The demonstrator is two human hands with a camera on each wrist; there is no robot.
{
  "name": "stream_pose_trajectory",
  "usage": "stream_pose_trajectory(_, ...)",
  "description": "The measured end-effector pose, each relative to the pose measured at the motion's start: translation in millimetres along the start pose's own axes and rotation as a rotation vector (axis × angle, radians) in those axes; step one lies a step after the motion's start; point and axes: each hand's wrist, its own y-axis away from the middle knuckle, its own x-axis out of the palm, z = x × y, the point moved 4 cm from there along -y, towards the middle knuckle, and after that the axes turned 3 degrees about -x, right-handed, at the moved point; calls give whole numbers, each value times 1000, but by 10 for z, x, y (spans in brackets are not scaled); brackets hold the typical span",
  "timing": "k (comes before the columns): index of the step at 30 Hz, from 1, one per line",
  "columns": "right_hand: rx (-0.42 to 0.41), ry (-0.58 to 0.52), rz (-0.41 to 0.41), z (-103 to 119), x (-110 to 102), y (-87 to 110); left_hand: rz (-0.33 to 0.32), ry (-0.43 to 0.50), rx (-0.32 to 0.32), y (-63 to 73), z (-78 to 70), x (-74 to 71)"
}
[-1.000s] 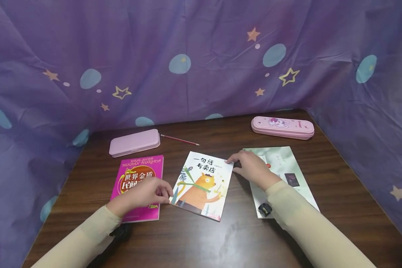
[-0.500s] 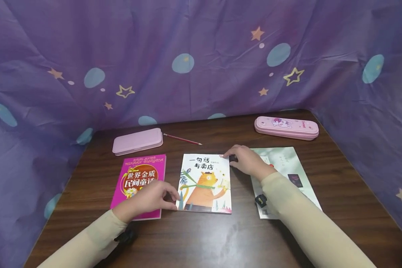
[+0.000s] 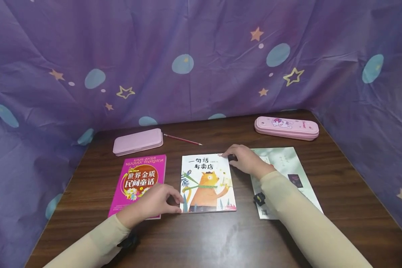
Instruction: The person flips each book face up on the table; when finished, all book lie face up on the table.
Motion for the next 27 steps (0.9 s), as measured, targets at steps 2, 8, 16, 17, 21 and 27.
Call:
stream_pose_trajectory(2, -12, 20, 8, 14, -16, 44, -13, -20, 12, -4, -21, 7)
stream_pose_trajectory(8, -29, 3, 8, 31, -91, 245, -38, -130, 2, -11, -100, -19)
stream_pose_trajectory(16, 82, -60, -50, -243, -278, 625, -69, -164, 12, -187, -321, 25)
stream_pose_trajectory(17, 79, -57, -59, -295, -304, 669, -69, -169, 19, -222, -355, 46)
stream_pose_trajectory(21, 87, -3, -88, -519, -426, 858, -65, -178, 38, -381, -523, 158)
stream_pose_trajectory(27, 173, 62, -79, -830, -604, 1117, -82, -179, 114, -606, -821, 385)
